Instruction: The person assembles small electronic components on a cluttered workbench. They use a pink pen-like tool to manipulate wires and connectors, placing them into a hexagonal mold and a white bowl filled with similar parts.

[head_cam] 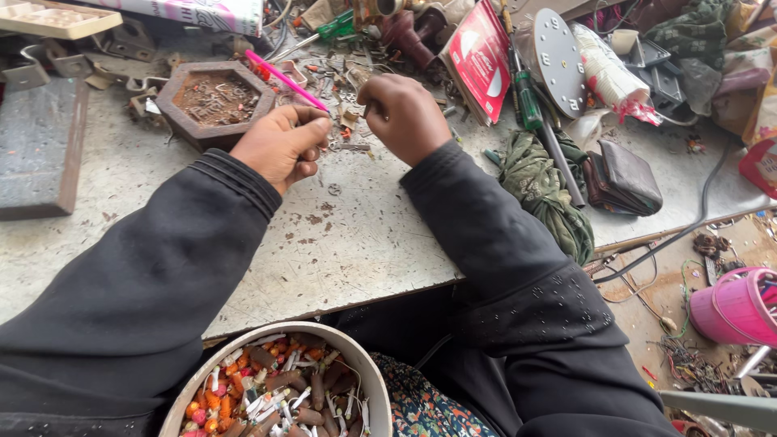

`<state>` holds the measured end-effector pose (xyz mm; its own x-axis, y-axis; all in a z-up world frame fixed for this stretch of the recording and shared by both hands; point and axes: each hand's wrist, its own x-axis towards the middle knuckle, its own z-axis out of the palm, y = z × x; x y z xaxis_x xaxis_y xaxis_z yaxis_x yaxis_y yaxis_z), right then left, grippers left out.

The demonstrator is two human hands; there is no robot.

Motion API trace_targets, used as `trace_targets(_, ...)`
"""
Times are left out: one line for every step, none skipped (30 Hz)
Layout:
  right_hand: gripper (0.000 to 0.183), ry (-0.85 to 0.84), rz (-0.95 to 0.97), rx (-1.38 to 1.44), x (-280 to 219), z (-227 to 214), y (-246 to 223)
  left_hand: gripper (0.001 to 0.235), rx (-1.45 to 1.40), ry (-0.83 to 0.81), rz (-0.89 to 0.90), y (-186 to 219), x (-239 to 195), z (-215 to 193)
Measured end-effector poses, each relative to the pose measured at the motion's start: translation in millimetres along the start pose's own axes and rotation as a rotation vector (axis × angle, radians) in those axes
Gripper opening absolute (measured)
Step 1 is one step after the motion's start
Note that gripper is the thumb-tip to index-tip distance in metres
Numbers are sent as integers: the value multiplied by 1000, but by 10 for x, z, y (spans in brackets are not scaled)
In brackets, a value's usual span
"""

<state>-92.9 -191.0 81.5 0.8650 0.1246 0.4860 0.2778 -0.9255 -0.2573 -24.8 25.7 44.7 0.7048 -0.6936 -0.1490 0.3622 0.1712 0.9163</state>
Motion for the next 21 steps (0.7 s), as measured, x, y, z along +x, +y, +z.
trace_targets(18,19,23,164,-5,-26,-27,25,33,0,24,-4,-4,20)
trace_targets(17,15,40,350,-8,-36,-66,28,67,0,47,-4,-9,36)
trace_targets(17,9,60,535,-17,-39,-107,32,139,12,42,-2,-18,45)
trace_targets(17,2,80,720,-24,-35,-149,35,210,24,36,5,-27,47)
trace_targets(16,-18,104,793,-36,-26,-192,38,284,35,30,7,-37,48)
trace_targets(15,-39,127,865,-45,-15,-231,41,277,23,45,-2,-46,63)
trace_targets(14,-55,152,936,-43,-12,-259,44,273,9,59,-4,-45,77)
trace_targets(16,-77,130,925,-37,-15,-277,47,269,-5,73,-6,-43,83)
trace_targets(17,-96,107,914,-36,-22,-291,47,260,-43,89,-10,-42,85)
trace_targets(18,-116,83,902,-37,-30,-298,46,251,-80,105,-17,-40,82)
trace_targets(17,-126,111,935,-45,-37,-301,46,240,-117,120,-30,-40,75)
trace_targets(17,-136,138,968,-50,-41,-297,43,203,-140,98,-39,-34,66)
trace_targets(16,-147,167,1001,-55,-45,-287,41,165,-164,75,-43,-26,56)
trace_targets(16,-142,161,988,-58,-41,-275,38,128,-187,52,-46,-18,50)
trace_targets(16,-136,158,977,-66,-25,-261,36,64,-224,42,-53,-13,48)
trace_targets(16,-131,154,966,-73,-6,-241,35,0,-260,31,-49,2,47)
trace_targets(16,-97,104,921,-75,16,-216,33,-66,-294,17,-47,5,45)
trace_targets(17,-63,53,876,-61,27,-178,33,-76,-285,18,-40,9,45)
trace_targets(17,-30,3,831,-47,35,-136,32,-86,-274,19,-30,9,44)
trace_targets(16,-24,48,793,-43,24,-87,33,-97,-264,20,-25,-7,41)
trace_targets(15,-18,90,751,-29,-23,-19,32,-72,-228,22,-8,-23,35)
